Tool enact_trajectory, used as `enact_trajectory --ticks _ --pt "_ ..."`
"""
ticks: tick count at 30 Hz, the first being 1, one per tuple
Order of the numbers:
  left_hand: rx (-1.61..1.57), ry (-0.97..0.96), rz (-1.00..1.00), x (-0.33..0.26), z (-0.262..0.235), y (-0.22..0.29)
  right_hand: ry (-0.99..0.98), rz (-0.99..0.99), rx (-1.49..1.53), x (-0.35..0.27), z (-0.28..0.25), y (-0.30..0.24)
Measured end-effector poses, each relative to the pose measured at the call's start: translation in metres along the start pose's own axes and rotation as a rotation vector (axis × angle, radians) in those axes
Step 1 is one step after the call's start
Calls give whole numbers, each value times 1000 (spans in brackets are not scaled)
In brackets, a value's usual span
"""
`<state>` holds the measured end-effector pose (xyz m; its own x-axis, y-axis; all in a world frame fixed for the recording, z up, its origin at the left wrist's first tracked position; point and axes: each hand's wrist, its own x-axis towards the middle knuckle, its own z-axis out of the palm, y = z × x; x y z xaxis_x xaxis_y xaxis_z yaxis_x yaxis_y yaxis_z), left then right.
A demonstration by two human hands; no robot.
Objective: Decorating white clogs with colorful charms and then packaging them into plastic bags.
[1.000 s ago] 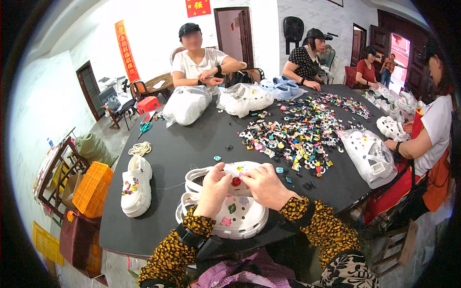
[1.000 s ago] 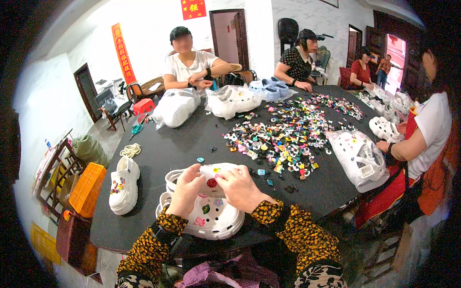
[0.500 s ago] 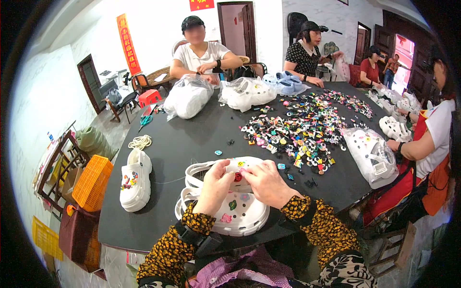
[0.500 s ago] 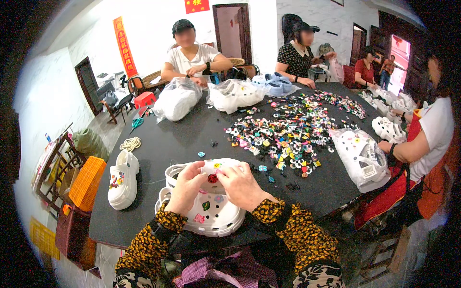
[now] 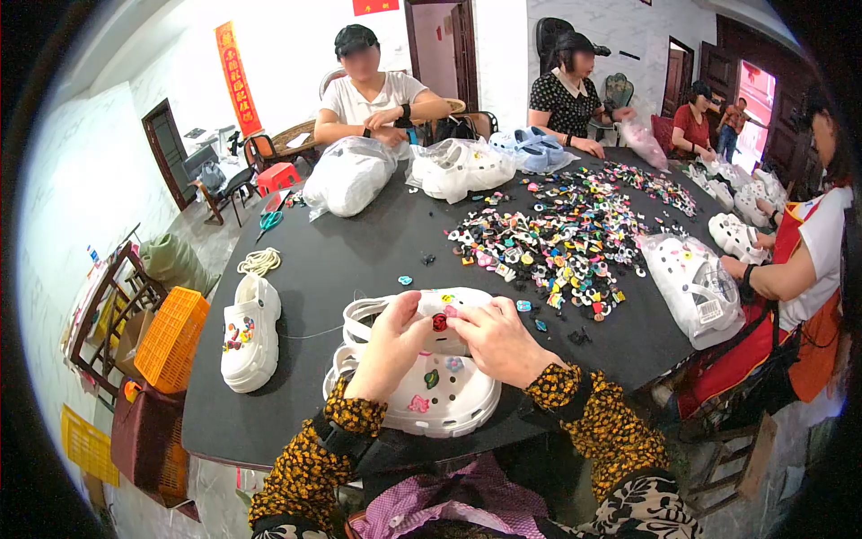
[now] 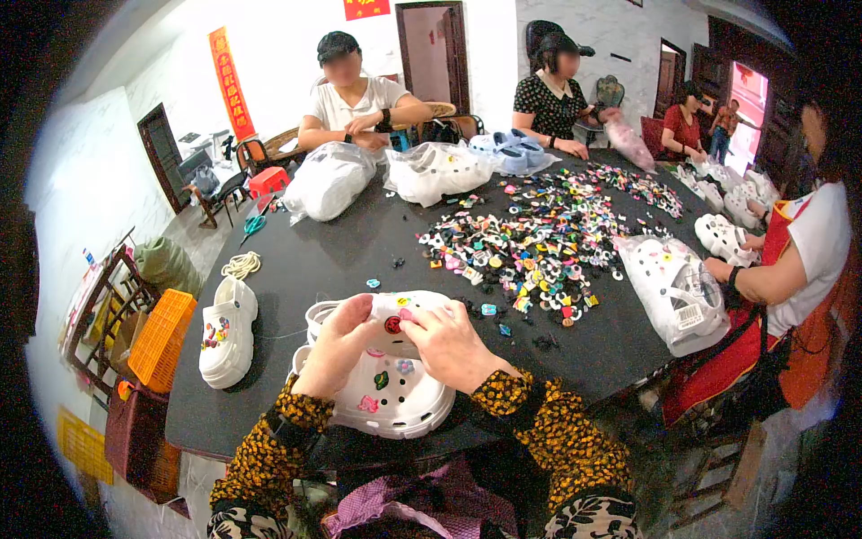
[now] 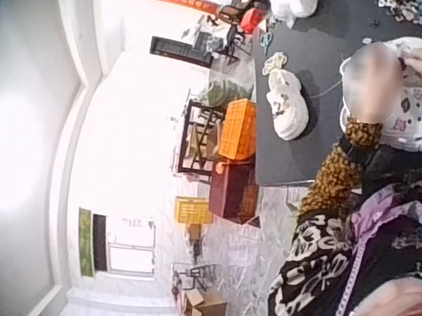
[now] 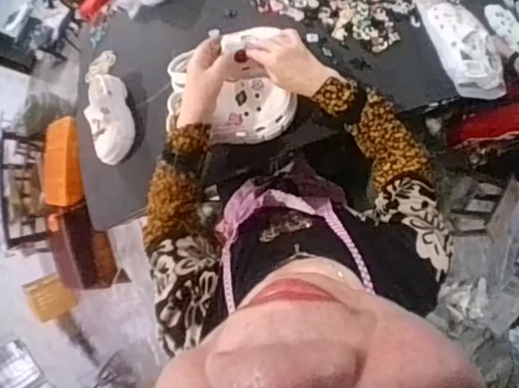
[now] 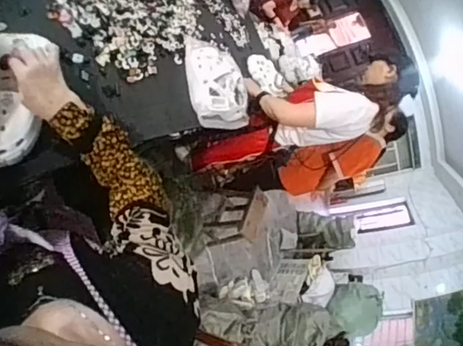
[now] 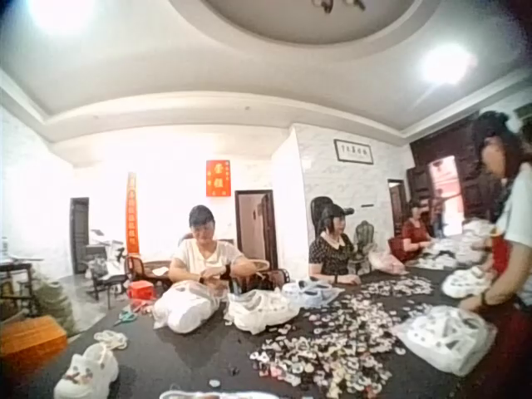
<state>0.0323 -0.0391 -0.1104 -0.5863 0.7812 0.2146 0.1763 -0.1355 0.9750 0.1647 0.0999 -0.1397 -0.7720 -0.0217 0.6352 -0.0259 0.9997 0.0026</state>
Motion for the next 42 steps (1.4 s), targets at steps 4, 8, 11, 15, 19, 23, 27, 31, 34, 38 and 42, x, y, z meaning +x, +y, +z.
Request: enact_trajectory --ticks 4,8,11,15,19,23,27,31,34,38,42 --pt "571 -55 346 -16 -20 11 -39 21 18 -1 0 2" --pt "903 -23 473 -35 -31 24 -36 33 21 2 -10 7" --pt "1069 15 440 -49 -40 14 -47 12 19 13 -17 6" --pt "1052 14 348 -63 -48 -5 -32 -37 57 32 -26 2" --pt "1077 59 417 -71 -47 -12 -46 -85 59 51 -36 -4" --pt "1151 122 460 -74 -41 -16 -33 -187 40 68 -33 -13" --pt "1155 120 478 -76 -41 -17 -94 -220 44 79 -22 -23" --pt "1162 131 473 -78 -41 -17 -180 -223 35 84 -9 -28" --pt "1170 140 479 -76 -40 -18 -157 -240 40 85 5 -27" --pt "1160 154 472 -76 -40 -19 -156 -256 45 90 12 -30" --pt "1155 162 474 -75 -40 -20 -253 -252 7 97 11 -34"
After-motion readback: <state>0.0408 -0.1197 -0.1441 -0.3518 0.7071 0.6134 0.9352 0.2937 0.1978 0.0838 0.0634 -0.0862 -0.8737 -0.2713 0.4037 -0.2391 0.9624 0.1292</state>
